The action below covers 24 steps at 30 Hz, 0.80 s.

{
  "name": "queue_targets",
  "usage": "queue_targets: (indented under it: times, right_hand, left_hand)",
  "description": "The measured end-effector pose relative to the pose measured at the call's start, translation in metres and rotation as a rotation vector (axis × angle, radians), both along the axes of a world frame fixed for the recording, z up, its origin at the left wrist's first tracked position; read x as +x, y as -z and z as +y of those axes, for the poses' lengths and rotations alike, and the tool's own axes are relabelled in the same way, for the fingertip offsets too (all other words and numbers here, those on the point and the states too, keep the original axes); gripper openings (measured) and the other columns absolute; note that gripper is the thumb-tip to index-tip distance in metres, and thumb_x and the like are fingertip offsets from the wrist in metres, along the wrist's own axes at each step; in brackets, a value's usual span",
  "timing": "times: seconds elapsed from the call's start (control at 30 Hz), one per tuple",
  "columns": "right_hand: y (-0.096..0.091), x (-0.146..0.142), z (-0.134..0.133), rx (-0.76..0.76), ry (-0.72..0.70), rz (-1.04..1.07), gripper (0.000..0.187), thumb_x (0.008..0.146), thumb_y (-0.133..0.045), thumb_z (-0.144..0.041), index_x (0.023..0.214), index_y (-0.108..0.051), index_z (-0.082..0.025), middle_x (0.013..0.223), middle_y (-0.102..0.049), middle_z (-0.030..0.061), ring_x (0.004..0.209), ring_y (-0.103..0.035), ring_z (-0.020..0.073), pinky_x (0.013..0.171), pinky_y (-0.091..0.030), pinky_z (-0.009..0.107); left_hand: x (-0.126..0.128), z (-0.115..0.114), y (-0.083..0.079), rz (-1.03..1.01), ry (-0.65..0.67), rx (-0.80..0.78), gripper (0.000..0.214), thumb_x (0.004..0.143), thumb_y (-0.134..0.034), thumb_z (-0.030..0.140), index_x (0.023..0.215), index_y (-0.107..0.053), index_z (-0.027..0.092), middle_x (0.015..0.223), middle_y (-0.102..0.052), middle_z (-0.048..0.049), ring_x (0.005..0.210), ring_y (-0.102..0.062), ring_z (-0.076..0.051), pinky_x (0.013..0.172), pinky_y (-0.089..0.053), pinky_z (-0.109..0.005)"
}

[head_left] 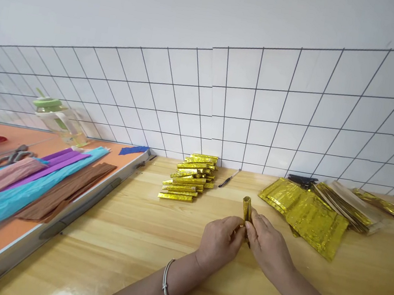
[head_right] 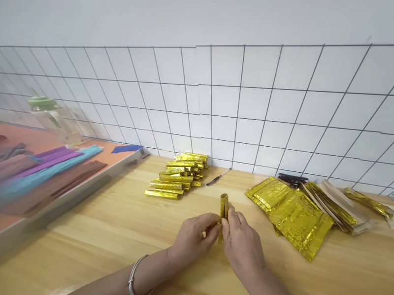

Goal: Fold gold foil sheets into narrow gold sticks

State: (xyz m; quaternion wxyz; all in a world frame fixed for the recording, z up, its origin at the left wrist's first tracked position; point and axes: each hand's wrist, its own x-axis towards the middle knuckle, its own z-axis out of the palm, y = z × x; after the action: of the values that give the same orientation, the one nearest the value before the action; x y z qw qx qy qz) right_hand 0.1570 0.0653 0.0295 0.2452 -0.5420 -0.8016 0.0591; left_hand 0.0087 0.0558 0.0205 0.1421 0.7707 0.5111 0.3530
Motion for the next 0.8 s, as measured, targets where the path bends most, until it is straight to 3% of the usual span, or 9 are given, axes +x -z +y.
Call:
queue_targets:
  times: [0.37,0.6,0.8]
  right_hand:
    - [0.005,0.002,0.002,0.075,-0.041,-0.003,0.038,0.093,-0.028,-0.029,0.124,-0.045,-0.016,0.104,-0.061,0.0116,0.094,-0.060,0.0213,0.078,-0.049,0.034]
    - [0.004,0.001,0.000,0.094,-0.069,0.020,0.036,0.091,-0.031,-0.027,0.121,-0.048,-0.016,0.102,-0.062,0.0099,0.090,-0.060,0.0200,0.076,-0.049,0.033]
    - [0.007,-0.001,-0.001,0.086,-0.096,0.030,0.037,0.089,-0.034,-0.028,0.122,-0.046,-0.017,0.102,-0.063,0.0096,0.085,-0.061,0.0196,0.068,-0.050,0.031]
  left_hand:
    - [-0.004,0.005,0.003,-0.173,0.033,-0.069,0.017,0.087,-0.043,0.023,0.085,-0.059,0.019,0.071,-0.059,-0.0001,0.063,-0.051,-0.011,0.058,-0.039,-0.020]
    - [-0.007,0.012,0.001,-0.510,0.163,-0.101,0.015,0.086,-0.048,0.028,0.084,-0.058,0.017,0.094,-0.060,-0.0053,0.086,-0.054,-0.014,0.068,-0.043,-0.022]
    - [-0.006,0.016,0.004,-0.779,0.181,-0.271,0.023,0.082,-0.055,0.037,0.079,-0.055,0.014,0.085,-0.059,-0.0042,0.074,-0.053,-0.012,0.065,-0.044,-0.022]
